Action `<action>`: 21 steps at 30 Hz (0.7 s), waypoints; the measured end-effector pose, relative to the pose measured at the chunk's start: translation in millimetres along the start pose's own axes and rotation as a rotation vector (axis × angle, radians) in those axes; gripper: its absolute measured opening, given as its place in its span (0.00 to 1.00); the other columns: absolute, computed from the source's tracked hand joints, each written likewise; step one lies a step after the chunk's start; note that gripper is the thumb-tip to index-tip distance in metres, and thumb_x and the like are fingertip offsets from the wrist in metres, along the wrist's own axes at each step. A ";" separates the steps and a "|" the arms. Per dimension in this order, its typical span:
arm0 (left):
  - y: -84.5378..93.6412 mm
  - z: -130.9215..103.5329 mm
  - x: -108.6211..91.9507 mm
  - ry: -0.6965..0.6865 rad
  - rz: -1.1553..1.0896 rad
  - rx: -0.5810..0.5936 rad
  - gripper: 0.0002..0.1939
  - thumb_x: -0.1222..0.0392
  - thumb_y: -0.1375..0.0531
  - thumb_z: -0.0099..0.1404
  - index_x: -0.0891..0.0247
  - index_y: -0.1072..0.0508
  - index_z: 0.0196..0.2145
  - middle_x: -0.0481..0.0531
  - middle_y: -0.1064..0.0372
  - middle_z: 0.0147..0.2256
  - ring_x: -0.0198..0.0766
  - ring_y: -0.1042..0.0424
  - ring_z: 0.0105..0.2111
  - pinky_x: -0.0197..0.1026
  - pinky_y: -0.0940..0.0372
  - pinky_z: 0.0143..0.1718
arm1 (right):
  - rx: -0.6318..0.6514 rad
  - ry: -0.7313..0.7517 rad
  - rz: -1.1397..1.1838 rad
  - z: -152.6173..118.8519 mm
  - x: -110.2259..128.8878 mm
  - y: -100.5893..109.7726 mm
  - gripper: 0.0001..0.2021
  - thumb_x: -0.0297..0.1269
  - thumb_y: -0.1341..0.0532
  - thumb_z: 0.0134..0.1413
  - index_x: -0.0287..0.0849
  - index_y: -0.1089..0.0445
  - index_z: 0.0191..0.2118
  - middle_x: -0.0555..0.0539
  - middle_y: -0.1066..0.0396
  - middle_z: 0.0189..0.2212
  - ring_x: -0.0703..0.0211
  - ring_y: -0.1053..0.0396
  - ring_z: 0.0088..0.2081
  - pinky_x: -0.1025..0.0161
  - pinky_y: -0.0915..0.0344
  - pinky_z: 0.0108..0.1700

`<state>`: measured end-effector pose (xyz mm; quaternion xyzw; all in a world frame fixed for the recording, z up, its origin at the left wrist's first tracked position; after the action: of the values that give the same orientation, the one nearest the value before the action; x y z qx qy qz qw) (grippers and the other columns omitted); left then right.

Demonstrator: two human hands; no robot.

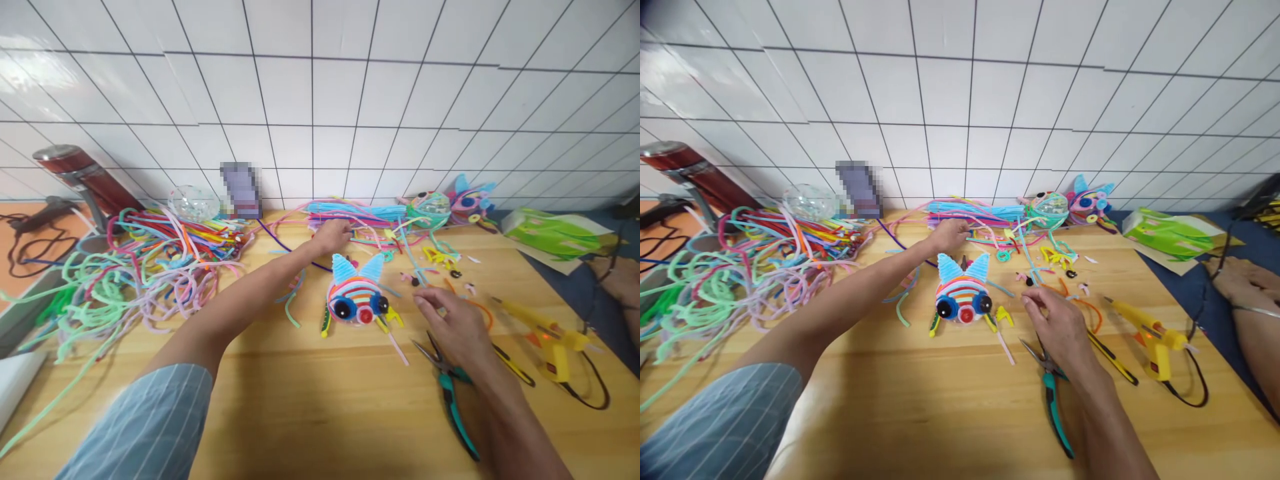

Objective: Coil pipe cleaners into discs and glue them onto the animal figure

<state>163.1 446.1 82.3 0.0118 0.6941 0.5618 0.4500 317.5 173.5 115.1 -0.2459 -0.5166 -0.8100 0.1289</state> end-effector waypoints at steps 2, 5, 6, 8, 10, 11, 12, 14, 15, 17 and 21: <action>7.3 -4.2 3.6 0.014 -0.093 0.002 0.08 0.61 0.40 0.67 0.64 0.21 0.38 0.53 0.23 0.32 0.41 0.23 0.34 0.39 0.31 0.38 | 0.000 -0.016 0.004 1.3 -0.6 1.8 0.14 0.50 0.41 0.64 0.48 0.21 0.38 0.47 0.18 0.33 0.52 0.21 0.34 0.56 0.26 0.42; 18.2 -14.5 9.6 0.032 -0.247 0.016 0.09 0.59 0.43 0.69 0.63 0.24 0.41 0.46 0.30 0.24 0.33 0.32 0.23 0.35 0.38 0.27 | 0.009 -0.040 0.015 3.2 -1.0 3.0 0.15 0.51 0.40 0.63 0.48 0.21 0.38 0.47 0.18 0.33 0.52 0.21 0.33 0.56 0.26 0.41; 21.8 -18.3 11.2 0.037 -0.292 0.021 0.09 0.58 0.43 0.69 0.63 0.25 0.41 0.45 0.32 0.23 0.32 0.35 0.21 0.34 0.40 0.25 | 0.014 -0.050 0.020 3.7 -1.3 2.8 0.15 0.52 0.40 0.62 0.48 0.21 0.38 0.46 0.18 0.33 0.52 0.21 0.34 0.55 0.26 0.41; 29.1 -25.6 13.0 0.039 -0.368 0.024 0.08 0.56 0.42 0.68 0.62 0.27 0.39 0.44 0.34 0.22 0.30 0.39 0.19 0.34 0.43 0.23 | 0.014 -0.070 0.028 4.3 -1.9 2.6 0.15 0.52 0.40 0.62 0.48 0.21 0.38 0.46 0.17 0.34 0.51 0.21 0.34 0.54 0.26 0.42; 36.2 -32.6 13.1 0.033 -0.422 0.022 0.10 0.52 0.40 0.67 0.61 0.29 0.34 0.44 0.35 0.22 0.29 0.41 0.19 0.34 0.45 0.22 | 0.006 -0.081 0.037 4.4 -1.2 2.5 0.15 0.51 0.40 0.61 0.47 0.22 0.37 0.46 0.18 0.34 0.51 0.21 0.35 0.54 0.27 0.42; 39.6 -36.1 12.9 0.027 -0.445 0.024 0.13 0.48 0.39 0.67 0.61 0.30 0.32 0.45 0.35 0.22 0.29 0.42 0.19 0.35 0.46 0.22 | 0.000 -0.081 0.042 4.2 0.4 2.5 0.15 0.51 0.40 0.61 0.47 0.22 0.36 0.45 0.18 0.34 0.51 0.21 0.35 0.54 0.27 0.42; 43.0 -40.0 12.6 0.020 -0.465 0.027 0.17 0.45 0.39 0.67 0.61 0.32 0.30 0.45 0.35 0.22 0.29 0.42 0.19 0.35 0.47 0.22 | -0.005 -0.074 0.045 3.9 3.1 2.6 0.15 0.51 0.41 0.61 0.47 0.22 0.36 0.45 0.18 0.34 0.51 0.22 0.34 0.54 0.27 0.41; 50.4 -49.1 12.7 0.001 -0.501 0.039 0.22 0.39 0.38 0.65 0.61 0.32 0.28 0.46 0.34 0.23 0.28 0.42 0.19 0.35 0.47 0.21 | -0.028 -0.052 0.049 2.2 11.8 4.6 0.14 0.50 0.40 0.62 0.47 0.22 0.35 0.46 0.18 0.33 0.52 0.22 0.34 0.54 0.27 0.42; 55.7 -54.4 13.5 -0.011 -0.501 0.036 0.23 0.38 0.38 0.65 0.61 0.32 0.28 0.47 0.33 0.23 0.29 0.41 0.20 0.35 0.47 0.21 | -0.047 -0.035 0.052 0.7 18.0 6.8 0.14 0.50 0.40 0.62 0.47 0.22 0.35 0.46 0.18 0.32 0.52 0.22 0.33 0.54 0.27 0.42; 67.9 -66.4 19.5 -0.009 -0.450 0.022 0.23 0.37 0.35 0.63 0.61 0.30 0.28 0.49 0.32 0.24 0.30 0.39 0.21 0.35 0.46 0.22 | -0.089 0.008 0.064 -3.5 32.7 12.6 0.14 0.49 0.40 0.63 0.48 0.22 0.35 0.46 0.18 0.32 0.52 0.21 0.34 0.53 0.27 0.43; 97.8 -95.3 42.8 0.062 -0.294 -0.043 0.19 0.40 0.36 0.63 0.60 0.26 0.32 0.48 0.28 0.26 0.32 0.35 0.23 0.36 0.40 0.25 | -0.181 0.081 0.089 -13.7 55.9 28.3 0.15 0.49 0.41 0.65 0.48 0.22 0.33 0.45 0.18 0.30 0.51 0.21 0.34 0.55 0.28 0.41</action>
<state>29.0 431.2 130.0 -0.1168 0.6897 0.5046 0.5060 279.8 151.4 162.0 -0.2463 -0.4240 -0.8562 0.1627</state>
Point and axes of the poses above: each hand's wrist, its own z-axis towards the middle knuckle, its own y-axis out of the back of the hand, x = y × z, the point moved 10 cm from there along z, towards the middle knuckle
